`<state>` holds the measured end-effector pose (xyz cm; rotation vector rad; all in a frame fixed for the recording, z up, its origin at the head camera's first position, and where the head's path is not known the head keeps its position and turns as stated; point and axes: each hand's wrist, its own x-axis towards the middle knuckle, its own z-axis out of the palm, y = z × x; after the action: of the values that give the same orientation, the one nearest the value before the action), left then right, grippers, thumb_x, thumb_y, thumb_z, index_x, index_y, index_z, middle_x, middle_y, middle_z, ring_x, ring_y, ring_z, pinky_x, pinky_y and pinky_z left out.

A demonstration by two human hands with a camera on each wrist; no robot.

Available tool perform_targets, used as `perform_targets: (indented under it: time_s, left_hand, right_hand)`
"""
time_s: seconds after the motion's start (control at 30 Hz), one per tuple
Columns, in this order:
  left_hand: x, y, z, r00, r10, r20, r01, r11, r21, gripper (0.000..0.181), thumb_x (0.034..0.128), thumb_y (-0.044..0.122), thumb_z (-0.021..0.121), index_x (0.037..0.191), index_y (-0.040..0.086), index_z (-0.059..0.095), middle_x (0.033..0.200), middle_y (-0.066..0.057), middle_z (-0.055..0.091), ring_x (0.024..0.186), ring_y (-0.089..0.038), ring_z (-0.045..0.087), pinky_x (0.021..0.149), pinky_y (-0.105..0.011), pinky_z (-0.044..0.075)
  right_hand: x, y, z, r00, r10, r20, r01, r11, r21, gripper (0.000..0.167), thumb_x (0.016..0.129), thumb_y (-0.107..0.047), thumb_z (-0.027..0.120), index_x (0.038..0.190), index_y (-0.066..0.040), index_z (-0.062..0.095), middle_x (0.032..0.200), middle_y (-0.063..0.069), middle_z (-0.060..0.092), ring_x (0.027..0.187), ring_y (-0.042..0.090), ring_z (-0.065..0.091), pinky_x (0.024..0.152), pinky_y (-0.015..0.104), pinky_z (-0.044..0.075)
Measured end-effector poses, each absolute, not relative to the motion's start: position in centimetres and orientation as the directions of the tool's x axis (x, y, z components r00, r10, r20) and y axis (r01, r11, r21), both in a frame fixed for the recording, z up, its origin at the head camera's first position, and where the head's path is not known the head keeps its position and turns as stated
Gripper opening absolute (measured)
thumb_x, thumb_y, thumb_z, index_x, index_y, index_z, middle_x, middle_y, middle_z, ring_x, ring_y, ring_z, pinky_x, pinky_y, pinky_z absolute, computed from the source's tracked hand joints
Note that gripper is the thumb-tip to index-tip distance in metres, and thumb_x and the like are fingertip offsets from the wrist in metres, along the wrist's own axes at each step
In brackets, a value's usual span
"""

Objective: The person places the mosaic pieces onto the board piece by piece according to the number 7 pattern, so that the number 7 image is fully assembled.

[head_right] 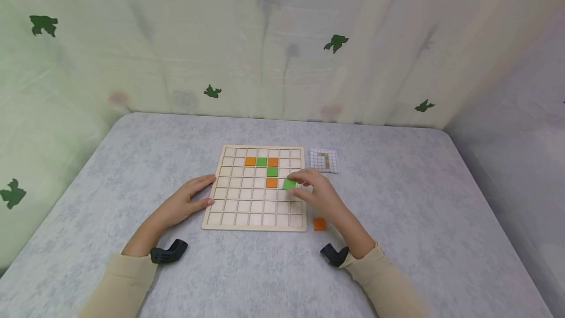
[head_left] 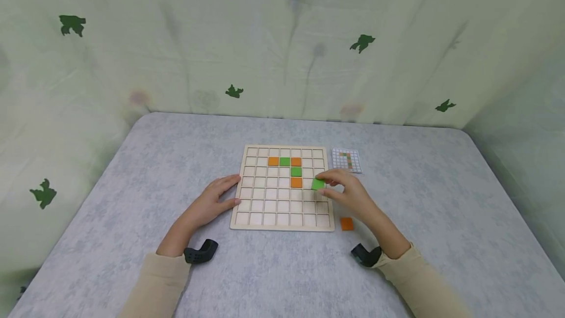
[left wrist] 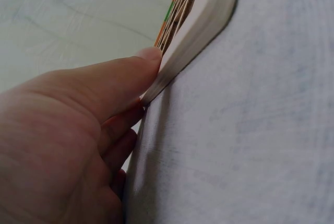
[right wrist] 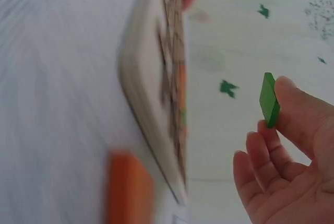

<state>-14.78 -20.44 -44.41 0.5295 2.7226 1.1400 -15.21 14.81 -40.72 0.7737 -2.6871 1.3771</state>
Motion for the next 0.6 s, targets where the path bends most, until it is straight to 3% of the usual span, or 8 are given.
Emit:
perform_targets:
  time_s: [0.1,0.33,0.6]
  left_hand:
    - [-14.7,-20.4,-44.3,-0.926,0.377,0.001,0.263,0.644,0.719,0.064,0.0868,0.030,0.061,0.140,0.006,0.033,0.143,-0.012,0.029,0.130,-0.033,0.020,0.101,-0.053,0.019]
    - [-14.7,-20.4,-44.3,-0.925,0.381,0.003,0.268,0.646,0.715,0.064,0.0869,0.030,0.061,0.140,0.006,0.033,0.142,-0.012,0.029,0.130,-0.033,0.021,0.101,-0.052,0.020]
    - [-14.7,-20.4,-44.2,-0.927,0.376,0.011,0.273,0.652,0.707,0.065,0.0865,0.029,0.061,0.139,0.005,0.033,0.142,-0.014,0.030,0.129,-0.035,0.022,0.100,-0.054,0.020]
  right_hand:
    - [-15.6,12.9,-40.9,-0.867,-0.453,0.207,-0.421,0.444,-0.791,0.029,0.081,-0.008,0.067,0.109,-0.003,0.063,0.103,0.006,0.058,0.090,0.023,0.053,0.077,0.036,0.047]
    - [-16.5,11.1,-43.6,-0.871,-0.471,0.143,-0.408,0.528,-0.745,0.026,0.081,-0.016,0.069,0.106,-0.012,0.063,0.100,-0.004,0.057,0.088,0.010,0.052,0.075,0.026,0.045]
    - [-16.5,10.4,-43.6,-0.866,-0.489,0.107,-0.408,0.564,-0.718,0.024,0.078,-0.014,0.071,0.101,-0.009,0.066,0.098,-0.001,0.054,0.090,0.012,0.049,0.077,0.028,0.043]
